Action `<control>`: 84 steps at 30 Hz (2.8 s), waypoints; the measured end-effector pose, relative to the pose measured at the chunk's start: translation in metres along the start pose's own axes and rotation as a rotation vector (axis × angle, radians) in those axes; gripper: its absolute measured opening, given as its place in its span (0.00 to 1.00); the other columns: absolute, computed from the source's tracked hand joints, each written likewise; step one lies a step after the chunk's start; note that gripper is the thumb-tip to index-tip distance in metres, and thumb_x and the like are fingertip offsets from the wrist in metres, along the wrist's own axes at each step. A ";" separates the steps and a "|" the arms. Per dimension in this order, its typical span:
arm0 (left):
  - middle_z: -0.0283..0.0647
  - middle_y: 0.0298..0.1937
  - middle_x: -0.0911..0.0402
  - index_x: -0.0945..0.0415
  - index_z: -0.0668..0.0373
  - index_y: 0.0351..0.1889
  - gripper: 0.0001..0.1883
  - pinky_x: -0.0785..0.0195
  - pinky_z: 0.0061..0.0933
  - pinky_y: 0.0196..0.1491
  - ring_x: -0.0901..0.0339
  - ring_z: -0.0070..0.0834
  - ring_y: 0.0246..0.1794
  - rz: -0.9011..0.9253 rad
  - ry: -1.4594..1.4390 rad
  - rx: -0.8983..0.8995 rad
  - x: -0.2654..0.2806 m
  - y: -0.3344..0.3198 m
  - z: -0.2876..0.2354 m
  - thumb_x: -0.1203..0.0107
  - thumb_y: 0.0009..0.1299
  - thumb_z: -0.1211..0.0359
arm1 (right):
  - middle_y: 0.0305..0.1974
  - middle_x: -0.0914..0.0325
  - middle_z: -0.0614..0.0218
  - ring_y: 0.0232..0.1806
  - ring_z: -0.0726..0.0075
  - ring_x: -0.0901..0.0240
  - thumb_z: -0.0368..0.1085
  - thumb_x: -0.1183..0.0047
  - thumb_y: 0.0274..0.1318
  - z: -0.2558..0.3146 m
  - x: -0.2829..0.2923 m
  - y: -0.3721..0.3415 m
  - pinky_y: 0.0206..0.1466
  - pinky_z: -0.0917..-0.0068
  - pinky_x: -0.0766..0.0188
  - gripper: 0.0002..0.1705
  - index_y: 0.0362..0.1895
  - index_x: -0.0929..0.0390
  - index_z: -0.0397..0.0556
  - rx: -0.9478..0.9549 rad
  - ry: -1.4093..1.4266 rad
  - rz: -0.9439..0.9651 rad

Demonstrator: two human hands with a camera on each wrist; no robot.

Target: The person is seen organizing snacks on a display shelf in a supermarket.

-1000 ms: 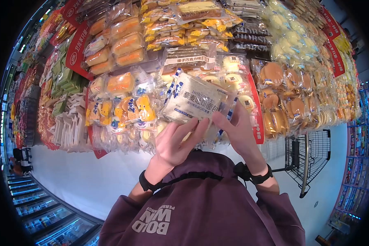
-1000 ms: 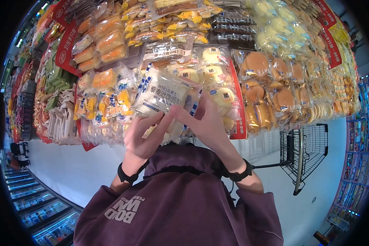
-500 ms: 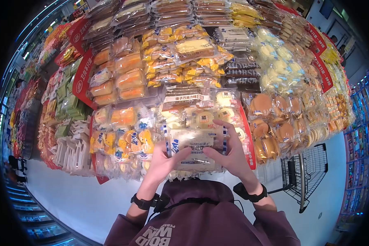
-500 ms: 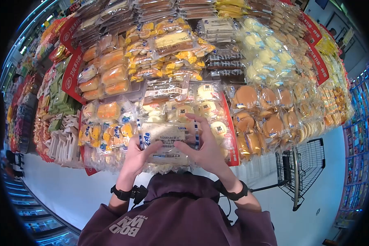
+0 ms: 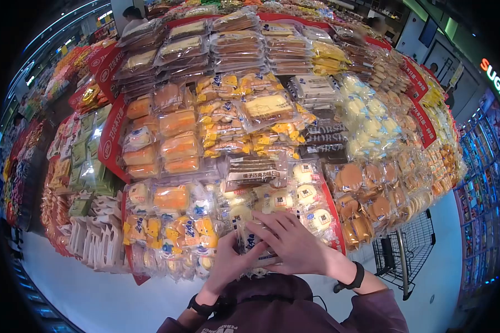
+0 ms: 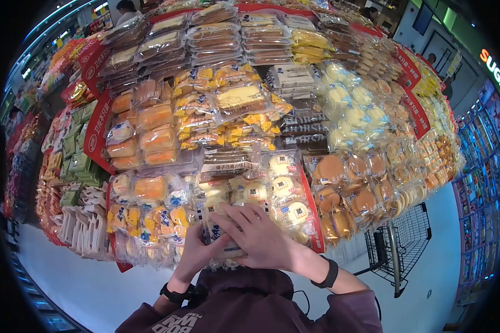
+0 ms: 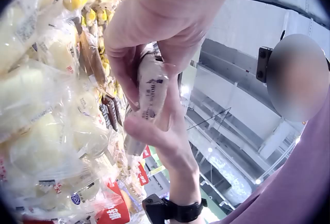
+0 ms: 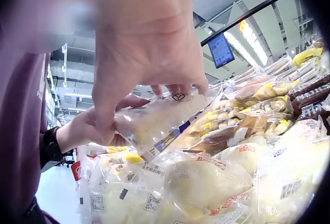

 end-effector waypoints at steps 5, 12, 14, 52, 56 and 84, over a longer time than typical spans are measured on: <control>0.38 0.43 0.17 0.25 0.67 0.56 0.18 0.26 0.24 0.42 0.21 0.19 0.38 -0.024 -0.196 0.029 0.023 -0.003 -0.004 0.41 0.74 0.65 | 0.69 0.38 0.53 0.64 0.47 0.35 0.40 0.27 0.32 0.002 0.014 0.029 0.68 0.53 0.41 0.60 0.75 0.43 0.49 -0.037 0.033 0.134; 0.55 0.54 0.18 0.32 0.70 0.63 0.26 0.22 0.34 0.49 0.15 0.40 0.46 -0.029 -0.233 -0.058 0.071 0.006 -0.026 0.59 0.81 0.57 | 0.65 0.35 0.49 0.63 0.45 0.35 0.42 0.32 0.38 -0.040 0.123 0.111 0.66 0.54 0.40 0.55 0.73 0.44 0.43 -0.009 -0.181 -0.003; 0.53 0.55 0.18 0.31 0.69 0.64 0.22 0.23 0.32 0.49 0.16 0.37 0.47 -0.010 -0.250 -0.014 0.083 0.005 -0.031 0.56 0.80 0.62 | 0.67 0.37 0.48 0.65 0.42 0.37 0.42 0.34 0.35 -0.069 0.145 0.136 0.72 0.53 0.42 0.57 0.73 0.45 0.42 -0.021 -0.191 -0.037; 0.43 0.48 0.15 0.28 0.67 0.59 0.23 0.23 0.23 0.44 0.16 0.26 0.43 0.049 -0.056 -0.109 0.064 0.013 -0.009 0.35 0.66 0.77 | 0.33 0.18 0.59 0.35 0.75 0.23 0.46 0.32 0.57 -0.019 0.034 0.026 0.38 0.70 0.28 0.28 0.53 0.23 0.39 -0.606 0.485 -0.307; 0.47 0.50 0.15 0.30 0.65 0.60 0.19 0.22 0.21 0.40 0.14 0.28 0.42 0.042 -0.019 -0.046 0.034 0.026 -0.022 0.42 0.72 0.77 | 0.36 0.18 0.67 0.37 0.77 0.25 0.45 0.32 0.58 -0.106 0.128 0.033 0.41 0.73 0.28 0.30 0.57 0.25 0.40 -0.651 0.573 -0.570; 0.44 0.46 0.13 0.23 0.65 0.53 0.11 0.22 0.24 0.42 0.15 0.26 0.42 -0.203 -0.056 -0.077 -0.044 0.018 -0.031 0.46 0.74 0.79 | 0.77 0.48 0.50 0.78 0.47 0.51 0.57 0.59 0.73 -0.276 0.172 0.104 0.80 0.51 0.55 0.36 0.75 0.43 0.51 -0.056 -0.729 -0.059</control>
Point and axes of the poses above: each hand's wrist, its own y-axis towards the middle knuckle, its own x-axis out of the back of the hand, z = x × y, the point moved 2 cm from there along y, towards the middle knuckle
